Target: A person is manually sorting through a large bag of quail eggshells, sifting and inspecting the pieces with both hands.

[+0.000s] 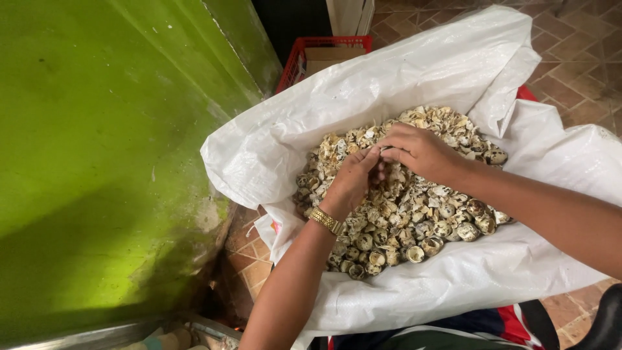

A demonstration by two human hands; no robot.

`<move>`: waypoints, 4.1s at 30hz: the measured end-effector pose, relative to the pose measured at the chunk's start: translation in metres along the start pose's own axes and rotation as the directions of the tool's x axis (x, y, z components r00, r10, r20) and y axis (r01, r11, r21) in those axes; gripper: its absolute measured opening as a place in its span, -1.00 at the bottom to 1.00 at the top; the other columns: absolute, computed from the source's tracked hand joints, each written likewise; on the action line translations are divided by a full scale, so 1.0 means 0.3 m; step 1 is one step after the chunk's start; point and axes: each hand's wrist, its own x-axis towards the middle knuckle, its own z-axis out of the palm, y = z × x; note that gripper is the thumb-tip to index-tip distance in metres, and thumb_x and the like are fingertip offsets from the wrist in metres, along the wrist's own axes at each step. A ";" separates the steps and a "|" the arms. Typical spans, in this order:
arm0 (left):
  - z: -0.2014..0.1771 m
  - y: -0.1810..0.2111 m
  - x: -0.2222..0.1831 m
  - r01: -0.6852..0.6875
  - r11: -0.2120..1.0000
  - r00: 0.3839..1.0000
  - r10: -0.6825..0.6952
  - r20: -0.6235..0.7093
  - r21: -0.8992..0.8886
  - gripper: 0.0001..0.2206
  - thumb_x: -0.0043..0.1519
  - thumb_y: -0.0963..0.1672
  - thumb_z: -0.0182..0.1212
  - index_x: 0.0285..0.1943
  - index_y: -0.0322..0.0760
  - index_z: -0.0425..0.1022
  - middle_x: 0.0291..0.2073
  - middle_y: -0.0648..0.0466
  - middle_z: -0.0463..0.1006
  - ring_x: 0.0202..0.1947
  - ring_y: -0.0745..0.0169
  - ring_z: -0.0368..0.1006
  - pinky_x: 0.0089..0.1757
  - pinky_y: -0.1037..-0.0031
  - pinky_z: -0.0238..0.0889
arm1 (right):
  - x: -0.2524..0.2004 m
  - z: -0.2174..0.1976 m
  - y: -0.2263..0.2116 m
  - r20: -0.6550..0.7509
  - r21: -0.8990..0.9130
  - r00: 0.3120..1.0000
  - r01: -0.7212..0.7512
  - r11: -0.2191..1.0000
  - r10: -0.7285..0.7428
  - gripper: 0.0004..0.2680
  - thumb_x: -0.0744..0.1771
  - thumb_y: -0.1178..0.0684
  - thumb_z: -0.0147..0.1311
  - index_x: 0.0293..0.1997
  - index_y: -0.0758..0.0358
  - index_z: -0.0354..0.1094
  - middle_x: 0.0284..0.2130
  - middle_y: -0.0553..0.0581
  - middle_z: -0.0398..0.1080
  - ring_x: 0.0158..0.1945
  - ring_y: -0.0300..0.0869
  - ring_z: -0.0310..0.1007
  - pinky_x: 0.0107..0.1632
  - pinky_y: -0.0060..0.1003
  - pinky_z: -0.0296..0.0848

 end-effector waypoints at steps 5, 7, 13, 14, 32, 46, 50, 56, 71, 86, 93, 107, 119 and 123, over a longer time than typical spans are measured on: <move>-0.066 -0.077 0.048 -0.179 0.961 0.984 0.177 0.026 0.213 -0.72 0.50 -0.07 0.07 -0.12 -0.41 0.54 -0.46 0.03 0.49 -0.43 0.24 0.52 -0.37 0.47 0.30 | -0.035 0.005 0.016 -0.018 0.278 0.987 -0.147 0.949 0.159 -0.87 0.39 0.12 0.07 -0.02 0.31 0.42 -0.31 0.08 0.42 -0.31 -0.26 0.46 -0.23 -0.33 0.46; -0.055 -0.051 0.036 -0.240 0.927 0.970 0.243 0.028 0.288 -0.72 0.50 -0.08 0.06 -0.15 -0.38 0.56 -0.49 0.04 0.48 -0.44 0.27 0.52 -0.39 0.50 0.28 | -0.036 0.017 0.041 -0.014 0.401 0.973 -0.207 0.893 0.232 -0.82 0.37 0.15 0.12 0.04 0.39 0.35 -0.31 0.09 0.42 -0.29 -0.29 0.45 -0.19 -0.35 0.49; -0.038 -0.107 0.068 -0.313 0.786 0.931 0.365 0.008 0.533 -0.68 0.49 -0.06 0.04 -0.25 -0.30 0.59 -0.57 0.03 0.48 -0.50 0.25 0.53 -0.40 0.39 0.36 | -0.050 0.049 0.100 0.012 0.134 0.971 -0.239 0.962 0.240 -0.87 0.41 0.06 0.05 -0.15 0.32 0.40 -0.38 0.24 0.45 -0.44 -0.11 0.53 -0.38 -0.23 0.48; -0.027 -0.117 0.077 -0.317 0.825 0.935 0.353 0.011 0.467 -0.58 0.51 0.04 -0.06 -0.26 -0.27 0.57 -0.55 0.01 0.48 -0.49 0.23 0.51 -0.40 0.36 0.36 | -0.044 0.050 0.103 0.016 0.073 0.976 -0.217 0.973 0.217 -0.85 0.44 0.07 -0.05 -0.20 0.34 0.36 -0.45 0.19 0.38 -0.50 -0.11 0.46 -0.43 -0.24 0.41; 0.009 -0.119 0.033 -0.092 0.930 0.963 0.174 -0.204 0.357 -0.40 0.41 0.17 -0.13 -0.27 -0.38 0.58 -0.56 -0.13 0.54 -0.53 0.07 0.57 -0.43 0.35 0.47 | -0.125 0.047 -0.076 -0.012 -0.058 0.999 -0.039 0.998 0.038 -0.88 0.41 0.10 0.05 -0.08 0.36 0.36 -0.37 0.25 0.37 -0.30 0.01 0.47 -0.29 -0.15 0.46; 0.052 -0.084 -0.119 -0.099 0.976 0.995 0.100 0.002 0.193 -0.44 0.54 0.13 -0.16 -0.05 -0.43 0.54 -0.37 -0.12 0.53 -0.32 0.01 0.55 -0.23 0.19 0.45 | -0.131 0.010 -0.136 0.252 -0.524 0.935 -0.087 0.847 0.252 -0.71 0.46 -0.08 -0.38 0.09 0.18 0.33 -0.10 0.22 0.45 -0.12 0.09 0.53 -0.08 0.03 0.49; 0.068 -0.075 -0.144 -0.107 0.981 0.989 0.122 -0.082 0.159 -0.55 0.49 0.09 -0.06 -0.16 -0.33 0.54 -0.46 -0.01 0.53 -0.47 0.14 0.53 -0.34 0.37 0.43 | -0.138 0.022 -0.084 0.215 -0.358 0.942 -0.168 0.918 0.256 -0.69 0.48 -0.10 -0.40 0.12 0.17 0.33 -0.10 0.22 0.46 -0.12 0.08 0.52 -0.09 -0.01 0.51; -0.028 -0.131 -0.089 -0.147 0.974 0.976 0.171 -0.137 0.171 -0.71 0.47 -0.06 0.02 -0.19 -0.27 0.58 -0.52 0.01 0.51 -0.55 0.19 0.53 -0.43 0.45 0.41 | -0.072 0.060 -0.064 0.227 -0.314 0.943 -0.164 0.935 0.242 -0.76 0.45 -0.01 -0.26 0.14 0.15 0.35 -0.05 0.15 0.40 -0.05 0.02 0.51 -0.06 -0.09 0.52; -0.085 -0.142 -0.003 -0.089 0.958 0.960 0.156 -0.231 0.274 -0.66 0.53 -0.05 0.00 -0.01 -0.43 0.60 -0.53 -0.04 0.51 -0.53 0.23 0.50 -0.42 0.45 0.40 | -0.018 0.002 -0.155 0.265 -0.069 0.926 -0.262 0.963 0.271 -0.78 0.37 0.14 -0.05 0.11 0.30 0.39 0.02 0.26 0.40 -0.07 0.00 0.53 -0.08 -0.11 0.55; 0.056 -0.093 0.009 -0.152 0.976 0.969 0.178 -0.173 0.155 -0.52 0.50 0.05 0.00 -0.32 -0.39 0.56 -0.65 -0.02 0.41 -0.63 0.27 0.40 -0.54 0.54 0.25 | -0.069 0.031 0.048 0.049 0.113 0.939 -0.344 0.932 0.341 -0.89 0.41 0.10 -0.02 -0.17 0.30 0.38 -0.40 0.26 0.48 -0.38 0.00 0.57 -0.33 -0.11 0.53; 0.021 -0.092 0.033 -0.203 0.923 0.966 0.244 -0.089 0.326 -0.75 0.44 -0.11 0.24 -0.20 -0.43 0.63 -0.55 -0.06 0.55 -0.54 0.29 0.47 -0.46 0.51 0.34 | -0.042 -0.037 -0.016 -0.050 0.197 0.915 -0.385 0.902 0.401 -0.88 0.41 0.20 -0.08 -0.07 0.35 0.42 -0.30 0.27 0.40 -0.40 -0.12 0.46 -0.32 -0.21 0.54; -0.026 0.106 -0.027 -0.290 0.825 0.861 0.446 -0.244 0.486 -0.71 0.37 -0.01 0.30 -0.32 -0.28 0.58 -0.63 0.09 0.44 -0.53 0.40 0.27 -0.42 0.50 0.19 | -0.008 0.013 -0.085 0.133 -0.270 0.991 0.021 0.963 0.016 -0.85 0.36 0.25 -0.04 -0.12 0.20 0.50 -0.23 0.10 0.42 -0.02 -0.13 0.38 0.04 -0.22 0.41; -0.021 0.078 -0.025 -0.225 0.711 0.883 0.438 -0.169 0.666 -0.83 0.36 -0.10 0.30 -0.20 -0.30 0.61 -0.48 -0.05 0.55 -0.42 0.09 0.45 -0.30 0.25 0.30 | -0.031 0.027 0.138 0.138 -0.432 0.985 -0.036 0.901 0.106 -0.85 0.38 0.23 -0.06 -0.07 0.25 0.49 -0.42 0.09 0.42 -0.20 -0.10 0.40 -0.10 -0.20 0.41; 0.023 0.087 -0.063 -0.243 0.653 0.886 0.450 -0.110 0.717 -0.91 0.32 -0.20 0.31 -0.04 -0.24 0.63 -0.28 -0.11 0.66 -0.19 -0.16 0.63 -0.17 0.12 0.46 | -0.035 0.000 0.234 0.059 -0.328 0.978 -0.170 0.929 0.200 -0.84 0.44 0.08 -0.10 -0.10 0.10 0.48 -0.51 0.02 0.38 -0.33 -0.22 0.36 -0.14 -0.30 0.38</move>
